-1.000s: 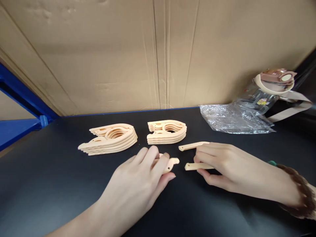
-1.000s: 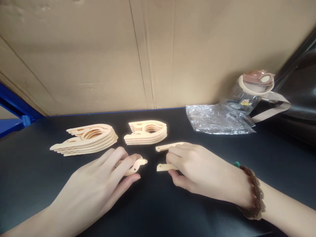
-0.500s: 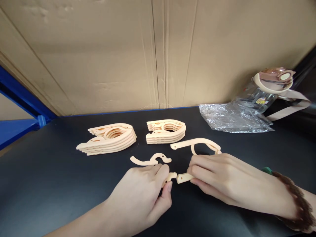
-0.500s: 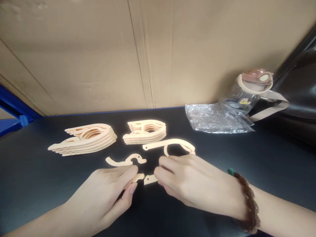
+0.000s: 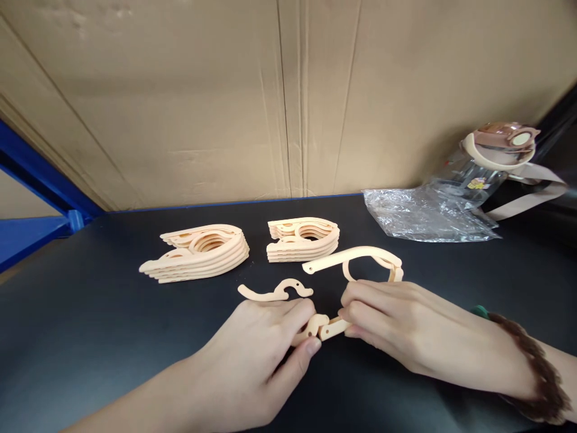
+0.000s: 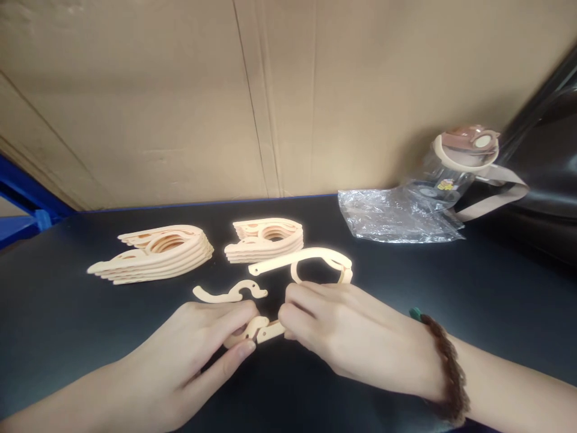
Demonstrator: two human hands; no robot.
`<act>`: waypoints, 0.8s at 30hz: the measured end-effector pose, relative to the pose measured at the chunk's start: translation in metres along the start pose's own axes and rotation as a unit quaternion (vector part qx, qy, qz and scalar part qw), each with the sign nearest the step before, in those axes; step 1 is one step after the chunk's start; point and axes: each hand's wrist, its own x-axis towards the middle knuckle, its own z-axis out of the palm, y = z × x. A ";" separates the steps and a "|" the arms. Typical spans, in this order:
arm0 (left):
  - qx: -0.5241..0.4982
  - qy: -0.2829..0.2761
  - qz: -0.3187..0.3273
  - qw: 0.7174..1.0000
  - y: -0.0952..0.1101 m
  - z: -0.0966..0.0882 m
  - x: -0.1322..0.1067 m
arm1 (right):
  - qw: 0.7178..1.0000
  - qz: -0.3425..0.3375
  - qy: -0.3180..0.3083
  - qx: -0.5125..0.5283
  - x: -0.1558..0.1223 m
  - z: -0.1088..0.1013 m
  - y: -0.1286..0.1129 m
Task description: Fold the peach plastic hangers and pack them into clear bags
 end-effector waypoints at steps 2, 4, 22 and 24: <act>0.014 0.015 -0.004 1.000 -0.001 0.000 0.001 | 1.000 -0.002 0.012 -0.002 0.001 0.000 0.002; 0.038 0.029 -0.002 0.999 -0.002 0.001 0.001 | 1.000 -0.004 0.022 -0.001 0.002 0.000 0.003; 0.188 0.101 0.043 0.976 -0.006 0.012 0.004 | 0.998 0.012 0.028 0.054 0.005 0.001 0.003; 0.186 0.109 0.041 0.976 -0.008 0.015 0.003 | 0.997 0.022 0.019 0.071 0.005 0.001 0.004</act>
